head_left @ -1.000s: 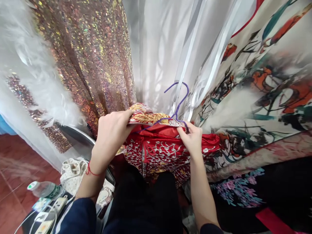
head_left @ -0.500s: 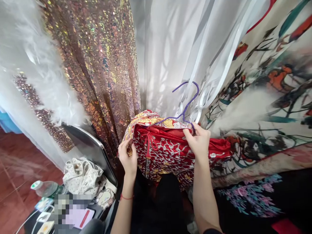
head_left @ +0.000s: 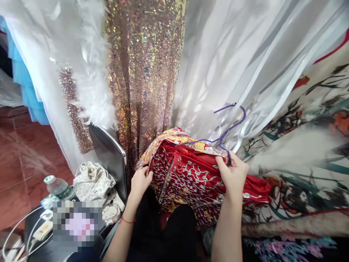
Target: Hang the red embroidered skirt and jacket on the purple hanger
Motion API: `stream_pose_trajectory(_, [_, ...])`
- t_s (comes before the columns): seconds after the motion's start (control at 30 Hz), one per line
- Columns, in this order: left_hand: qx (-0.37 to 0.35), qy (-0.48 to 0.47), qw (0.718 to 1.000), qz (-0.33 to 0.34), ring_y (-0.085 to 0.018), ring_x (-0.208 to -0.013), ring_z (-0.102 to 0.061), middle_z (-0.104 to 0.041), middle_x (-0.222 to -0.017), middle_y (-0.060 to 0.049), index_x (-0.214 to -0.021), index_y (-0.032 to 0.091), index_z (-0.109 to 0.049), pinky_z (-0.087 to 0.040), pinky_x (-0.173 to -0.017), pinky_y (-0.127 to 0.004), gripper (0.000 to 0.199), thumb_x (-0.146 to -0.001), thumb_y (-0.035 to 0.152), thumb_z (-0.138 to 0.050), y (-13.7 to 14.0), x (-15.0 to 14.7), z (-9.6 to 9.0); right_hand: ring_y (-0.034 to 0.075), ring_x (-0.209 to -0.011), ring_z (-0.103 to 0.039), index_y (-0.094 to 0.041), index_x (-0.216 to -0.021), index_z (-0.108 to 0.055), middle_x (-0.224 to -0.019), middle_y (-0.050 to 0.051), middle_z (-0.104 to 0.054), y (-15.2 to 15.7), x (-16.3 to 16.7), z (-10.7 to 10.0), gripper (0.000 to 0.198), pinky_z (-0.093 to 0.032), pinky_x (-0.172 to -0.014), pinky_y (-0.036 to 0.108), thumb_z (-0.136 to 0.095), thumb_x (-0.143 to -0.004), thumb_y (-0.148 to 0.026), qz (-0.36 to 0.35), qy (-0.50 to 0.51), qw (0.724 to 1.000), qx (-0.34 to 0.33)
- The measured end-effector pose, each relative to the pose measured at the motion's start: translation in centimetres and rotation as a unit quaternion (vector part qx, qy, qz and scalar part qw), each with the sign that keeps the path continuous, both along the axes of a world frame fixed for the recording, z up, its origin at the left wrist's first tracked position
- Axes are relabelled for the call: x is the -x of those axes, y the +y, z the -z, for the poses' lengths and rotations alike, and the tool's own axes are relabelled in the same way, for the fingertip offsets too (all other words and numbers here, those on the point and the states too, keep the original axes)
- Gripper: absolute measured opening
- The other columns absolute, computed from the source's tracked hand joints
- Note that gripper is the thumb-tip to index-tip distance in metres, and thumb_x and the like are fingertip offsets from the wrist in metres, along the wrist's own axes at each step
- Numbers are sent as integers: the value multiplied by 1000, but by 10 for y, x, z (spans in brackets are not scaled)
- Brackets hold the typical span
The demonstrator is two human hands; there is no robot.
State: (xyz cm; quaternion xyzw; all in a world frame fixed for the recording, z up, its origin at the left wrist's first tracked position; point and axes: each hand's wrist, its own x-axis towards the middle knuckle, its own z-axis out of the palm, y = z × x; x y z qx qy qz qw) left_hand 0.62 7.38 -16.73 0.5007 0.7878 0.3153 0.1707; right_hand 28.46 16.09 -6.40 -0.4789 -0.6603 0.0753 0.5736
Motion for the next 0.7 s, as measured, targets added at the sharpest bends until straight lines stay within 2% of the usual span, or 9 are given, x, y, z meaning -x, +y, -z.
stream_pose_trajectory(0.1, [-141,-24,990,9,-23,-103,-62,-63,-105,-11,-76,19,-64,-46,-93,-34,25,-89,30,-46,4,7,0,8,-48,-34,-20,-65,-52,-52,-8,-39,0,0,-2,17,-33,-53,23,-60,-75,-31,-5,6,1000,18])
stream_pose_trajectory(0.2, [-226,-37,973,15,-23,-101,-61,-64,-96,-10,-62,19,-59,-47,-93,-35,30,-87,30,-47,17,12,-18,8,-47,-37,-20,-62,-51,-49,-8,-41,-2,1,-8,20,-34,-52,22,-61,-73,-35,-3,11,999,53])
stream_pose_trajectory(0.27, [-263,-41,963,32,-22,-97,-61,-63,-90,-8,-58,19,-57,-48,-93,-34,30,-86,27,-49,30,12,-45,10,-46,-42,-20,-60,-53,-46,-6,-47,-4,0,-15,24,-35,-52,23,-63,-71,-40,-16,14,994,105])
stream_pose_trajectory(0.37, [-317,-39,946,56,-19,-95,-59,-60,-94,-7,-65,18,-62,-48,-90,-32,24,-85,23,-49,47,1,-99,13,-44,-49,-20,-59,-58,-44,-1,-56,-12,-6,-27,29,-37,-51,25,-66,-69,-46,-26,-15,983,183])
stream_pose_trajectory(0.47, [-364,-19,922,128,-18,-99,-58,-59,-98,-6,-72,18,-65,-47,-90,-31,21,-86,22,-50,45,-24,-153,16,-47,-51,-20,-58,-60,-45,1,-59,-24,-21,-37,33,-36,-53,26,-63,-70,-51,-6,-62,978,201])
stream_pose_trajectory(0.53, [-355,27,915,192,-17,-97,-58,-59,-98,-5,-72,18,-66,-47,-88,-31,23,-88,23,-49,34,-43,-176,16,-50,-52,-21,-55,-58,-47,1,-58,-31,-33,-36,36,-38,-56,27,-59,-72,-53,-5,-75,977,197])
stream_pose_trajectory(0.57, [-324,62,917,224,-16,-92,-58,-60,-98,-5,-72,19,-67,-47,-85,-31,24,-88,24,-49,27,-52,-183,16,-51,-52,-21,-54,-57,-48,1,-58,-32,-39,-33,36,-38,-57,27,-58,-72,-53,-4,-77,978,195])
stream_pose_trajectory(0.63, [-252,139,925,248,-15,-82,-57,-60,-96,-5,-72,19,-68,-46,-72,-30,25,-88,29,-52,18,-66,-187,17,-53,-52,-21,-57,-57,-52,1,-59,-33,-48,-24,34,-39,-58,28,-58,-70,-53,15,-83,978,189])
stream_pose_trajectory(0.7, [-195,201,929,243,-15,-75,-55,-58,-91,-5,-68,19,-67,-41,-62,-29,25,-85,33,-55,18,-71,-183,18,-54,-52,-22,-62,-59,-56,2,-60,-31,-54,-14,33,-38,-56,28,-58,-68,-54,57,-102,976,184])
